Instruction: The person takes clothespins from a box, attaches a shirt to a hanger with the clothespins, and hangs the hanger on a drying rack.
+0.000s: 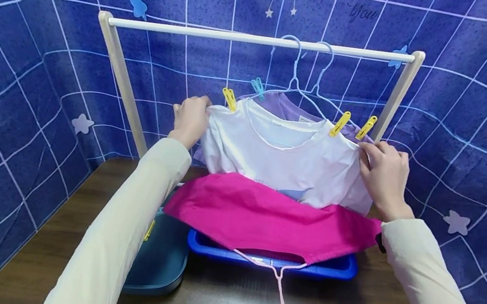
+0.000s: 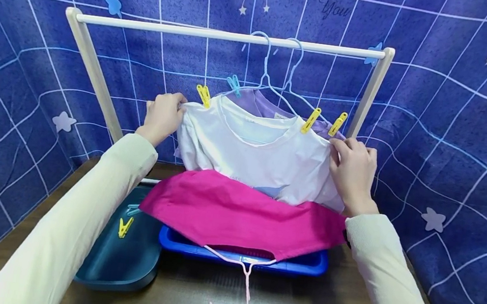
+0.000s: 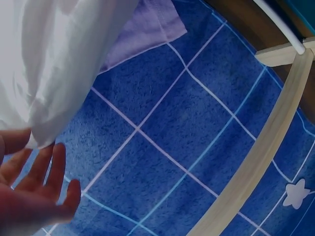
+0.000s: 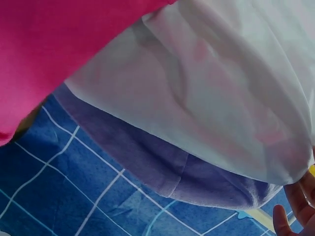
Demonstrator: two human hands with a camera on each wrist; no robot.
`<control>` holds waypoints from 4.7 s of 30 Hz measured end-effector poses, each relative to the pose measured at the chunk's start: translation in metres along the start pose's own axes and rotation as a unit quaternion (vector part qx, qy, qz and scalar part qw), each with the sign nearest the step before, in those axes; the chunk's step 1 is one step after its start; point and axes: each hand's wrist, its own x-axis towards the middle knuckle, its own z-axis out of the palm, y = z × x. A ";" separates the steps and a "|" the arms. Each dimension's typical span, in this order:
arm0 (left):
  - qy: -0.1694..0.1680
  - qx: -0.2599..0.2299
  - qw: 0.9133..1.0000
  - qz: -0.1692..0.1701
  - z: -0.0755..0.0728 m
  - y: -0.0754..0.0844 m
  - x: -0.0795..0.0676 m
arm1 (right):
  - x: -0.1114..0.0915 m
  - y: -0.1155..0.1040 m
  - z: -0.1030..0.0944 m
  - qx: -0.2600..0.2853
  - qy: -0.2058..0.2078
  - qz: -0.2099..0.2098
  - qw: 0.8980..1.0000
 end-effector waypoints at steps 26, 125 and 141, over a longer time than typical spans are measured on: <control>-0.088 0.041 0.994 0.041 -0.004 -0.024 -0.024 | -0.012 0.007 -0.019 0.046 -0.023 -0.008 0.999; -0.310 0.263 0.913 0.034 0.065 -0.122 -0.181 | -0.147 0.045 -0.028 0.051 -0.158 -0.200 0.966; -0.292 0.228 0.927 0.049 0.070 -0.128 -0.182 | -0.143 0.047 -0.030 0.051 -0.176 -0.195 0.963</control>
